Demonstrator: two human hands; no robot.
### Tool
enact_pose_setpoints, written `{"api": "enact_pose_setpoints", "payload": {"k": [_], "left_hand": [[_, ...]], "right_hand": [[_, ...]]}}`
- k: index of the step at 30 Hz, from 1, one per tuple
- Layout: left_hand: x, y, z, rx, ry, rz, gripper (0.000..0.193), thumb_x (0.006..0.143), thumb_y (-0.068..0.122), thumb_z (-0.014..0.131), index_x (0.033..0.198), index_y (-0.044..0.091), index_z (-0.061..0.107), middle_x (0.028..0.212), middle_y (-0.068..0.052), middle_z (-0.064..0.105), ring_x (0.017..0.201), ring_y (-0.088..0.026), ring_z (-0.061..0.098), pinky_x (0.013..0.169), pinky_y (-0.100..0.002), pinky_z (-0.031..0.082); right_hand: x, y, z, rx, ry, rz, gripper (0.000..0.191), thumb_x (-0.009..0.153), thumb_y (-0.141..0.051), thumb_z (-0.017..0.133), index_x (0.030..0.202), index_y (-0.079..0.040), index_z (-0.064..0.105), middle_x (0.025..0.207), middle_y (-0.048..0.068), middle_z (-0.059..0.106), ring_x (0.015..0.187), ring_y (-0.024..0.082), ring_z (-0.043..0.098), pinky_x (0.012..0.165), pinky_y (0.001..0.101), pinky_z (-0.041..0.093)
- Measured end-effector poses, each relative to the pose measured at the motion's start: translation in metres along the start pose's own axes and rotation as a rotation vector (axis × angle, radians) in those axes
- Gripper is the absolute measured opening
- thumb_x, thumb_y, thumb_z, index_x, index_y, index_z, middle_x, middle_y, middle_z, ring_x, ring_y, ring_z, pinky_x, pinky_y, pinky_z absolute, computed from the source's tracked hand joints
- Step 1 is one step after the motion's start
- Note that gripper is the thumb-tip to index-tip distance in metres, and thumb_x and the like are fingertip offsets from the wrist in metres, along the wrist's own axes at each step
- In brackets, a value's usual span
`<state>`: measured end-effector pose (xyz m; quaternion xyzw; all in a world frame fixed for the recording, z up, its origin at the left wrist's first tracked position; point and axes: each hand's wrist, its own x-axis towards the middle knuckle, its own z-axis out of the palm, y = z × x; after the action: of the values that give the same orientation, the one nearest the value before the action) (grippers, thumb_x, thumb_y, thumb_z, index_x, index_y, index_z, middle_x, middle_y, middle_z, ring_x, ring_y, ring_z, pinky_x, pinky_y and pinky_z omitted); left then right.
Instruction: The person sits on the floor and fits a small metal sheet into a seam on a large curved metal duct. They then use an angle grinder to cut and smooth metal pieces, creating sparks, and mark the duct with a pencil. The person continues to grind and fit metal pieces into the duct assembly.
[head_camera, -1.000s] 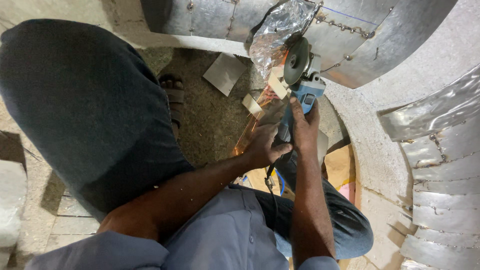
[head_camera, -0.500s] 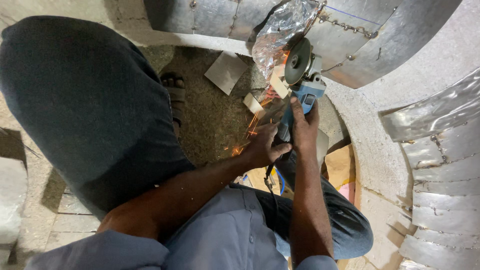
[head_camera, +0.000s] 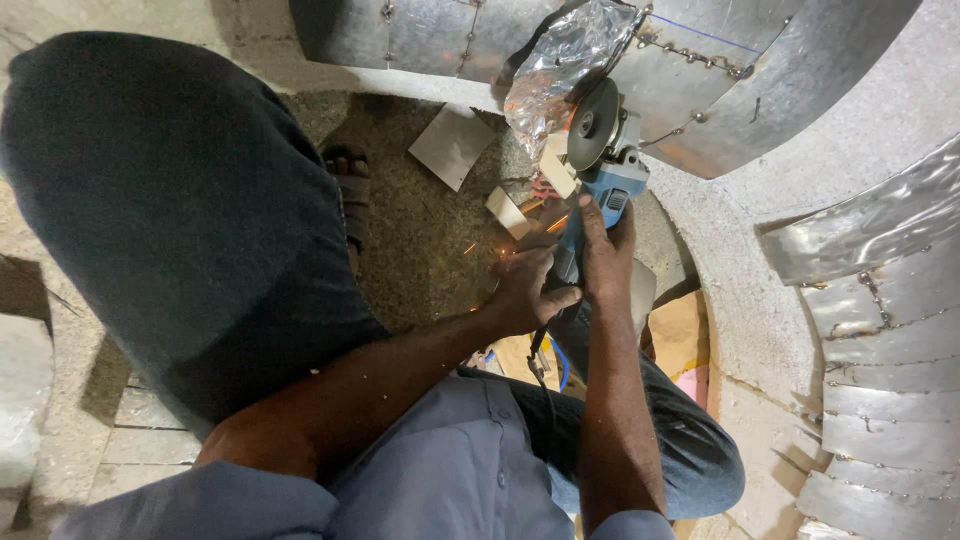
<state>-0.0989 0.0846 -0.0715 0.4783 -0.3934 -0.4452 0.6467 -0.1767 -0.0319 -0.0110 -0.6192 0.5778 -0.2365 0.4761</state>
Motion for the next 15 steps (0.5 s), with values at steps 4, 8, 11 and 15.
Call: {"api": "enact_pose_setpoints", "payload": {"k": [4,8,11,15], "left_hand": [[-0.001,0.000,0.000,0.046,0.012,-0.043,0.053,0.081,0.025,0.080,0.126,0.004,0.061,0.104,-0.017,0.072,0.101,-0.034,0.071,0.091,-0.045,0.054],[-0.002,-0.001,0.001,-0.046,-0.019,-0.092,0.048,0.083,0.023,0.079,0.124,0.004,0.061,0.106,-0.016,0.070,0.103,-0.030,0.070,0.093,-0.043,0.054],[-0.003,-0.002,0.002,-0.111,-0.053,-0.096,0.047,0.085,0.020,0.078,0.125,0.001,0.060,0.109,-0.016,0.069,0.106,-0.029,0.069,0.095,-0.042,0.054],[-0.003,-0.002,0.002,-0.058,0.033,0.041,0.055,0.082,0.018,0.078,0.130,0.000,0.060,0.108,-0.016,0.071,0.105,-0.029,0.069,0.095,-0.042,0.054]], "right_hand": [[0.001,0.005,-0.001,0.028,-0.013,-0.004,0.067,0.094,-0.038,0.077,0.140,0.002,0.050,0.113,0.012,0.067,0.095,0.018,0.066,0.082,0.0314,0.057],[0.003,0.012,-0.002,0.024,0.013,0.026,0.071,0.093,-0.039,0.078,0.143,0.001,0.049,0.116,0.013,0.068,0.097,0.019,0.065,0.083,0.0319,0.055],[0.002,0.014,-0.002,0.011,0.005,-0.015,0.072,0.093,-0.040,0.078,0.144,0.002,0.048,0.123,0.013,0.068,0.108,0.018,0.066,0.092,0.0314,0.055],[-0.002,0.012,-0.001,-0.028,0.015,0.011,0.071,0.094,-0.040,0.077,0.144,0.002,0.049,0.122,0.013,0.068,0.107,0.019,0.066,0.092,0.0308,0.054]]}}
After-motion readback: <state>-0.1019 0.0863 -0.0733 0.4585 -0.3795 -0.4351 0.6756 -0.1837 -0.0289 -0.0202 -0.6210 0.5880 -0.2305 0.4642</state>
